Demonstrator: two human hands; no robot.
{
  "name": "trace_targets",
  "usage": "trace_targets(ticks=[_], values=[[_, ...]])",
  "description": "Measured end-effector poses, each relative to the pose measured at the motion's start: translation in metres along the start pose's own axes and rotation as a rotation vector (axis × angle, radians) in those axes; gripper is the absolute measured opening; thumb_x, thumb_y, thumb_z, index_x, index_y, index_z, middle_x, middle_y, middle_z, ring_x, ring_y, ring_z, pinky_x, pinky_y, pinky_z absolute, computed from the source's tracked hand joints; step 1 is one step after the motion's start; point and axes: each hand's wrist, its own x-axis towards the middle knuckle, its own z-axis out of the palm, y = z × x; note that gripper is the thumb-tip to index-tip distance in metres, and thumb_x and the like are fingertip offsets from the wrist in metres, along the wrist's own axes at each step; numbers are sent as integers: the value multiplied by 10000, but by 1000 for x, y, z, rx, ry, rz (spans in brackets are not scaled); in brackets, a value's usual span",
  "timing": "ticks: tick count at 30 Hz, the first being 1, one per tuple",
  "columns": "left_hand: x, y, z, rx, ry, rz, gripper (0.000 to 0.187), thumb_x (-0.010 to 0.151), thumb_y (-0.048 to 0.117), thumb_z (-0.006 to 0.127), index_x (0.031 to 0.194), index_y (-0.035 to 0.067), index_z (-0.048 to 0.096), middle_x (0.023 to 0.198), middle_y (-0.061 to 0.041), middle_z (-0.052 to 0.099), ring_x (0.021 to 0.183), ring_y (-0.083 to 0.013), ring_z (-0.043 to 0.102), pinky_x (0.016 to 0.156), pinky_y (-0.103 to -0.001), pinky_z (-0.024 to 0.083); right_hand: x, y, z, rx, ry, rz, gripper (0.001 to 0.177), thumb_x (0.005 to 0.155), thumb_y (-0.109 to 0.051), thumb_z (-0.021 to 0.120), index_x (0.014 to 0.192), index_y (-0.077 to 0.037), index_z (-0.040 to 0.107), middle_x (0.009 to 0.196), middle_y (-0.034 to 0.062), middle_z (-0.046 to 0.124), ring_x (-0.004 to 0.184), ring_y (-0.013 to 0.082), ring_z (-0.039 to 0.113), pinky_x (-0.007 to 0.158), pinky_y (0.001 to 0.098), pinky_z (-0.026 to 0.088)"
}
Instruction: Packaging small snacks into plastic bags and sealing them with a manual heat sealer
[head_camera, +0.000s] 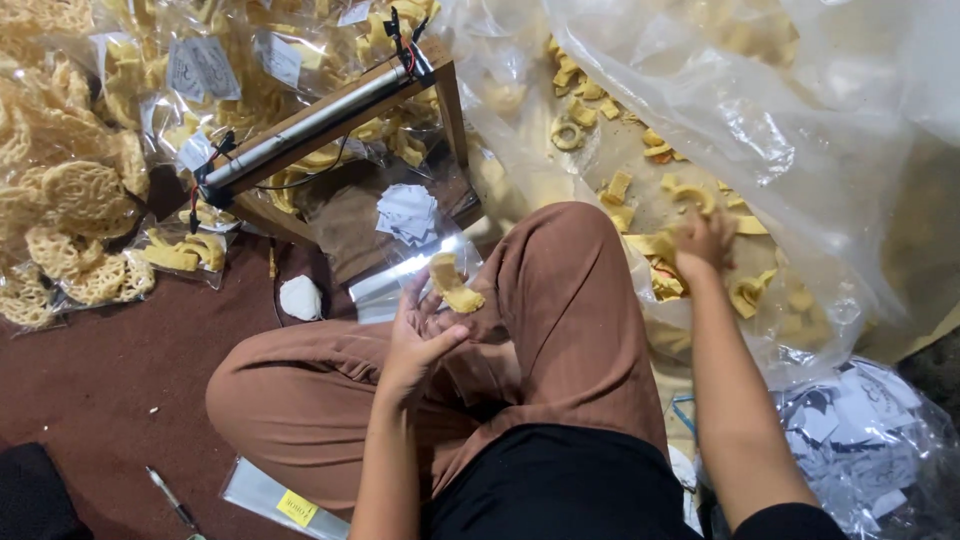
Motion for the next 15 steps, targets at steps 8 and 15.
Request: trace_targets(ticks=[8, 15], values=[[3, -8, -9, 331, 113, 122, 839, 702, -63, 862, 1419, 25, 436, 1385, -220, 553, 1222, -367, 610, 934, -421, 606, -19, -36, 1, 402, 649, -734, 186, 931, -157, 923, 911, -52, 771, 974, 153, 751, 1007, 382, 708, 899, 487, 547], [-1, -2, 45, 294, -122, -108, 988, 703, -117, 836, 1537, 110, 356, 1340, -200, 560, 1002, -327, 718, 829, -412, 642, -158, -188, -100, 1160, 13, -782, 288, 949, -86, 875, 947, -19, 594, 1035, 116, 661, 867, 165, 677, 774, 259, 578]])
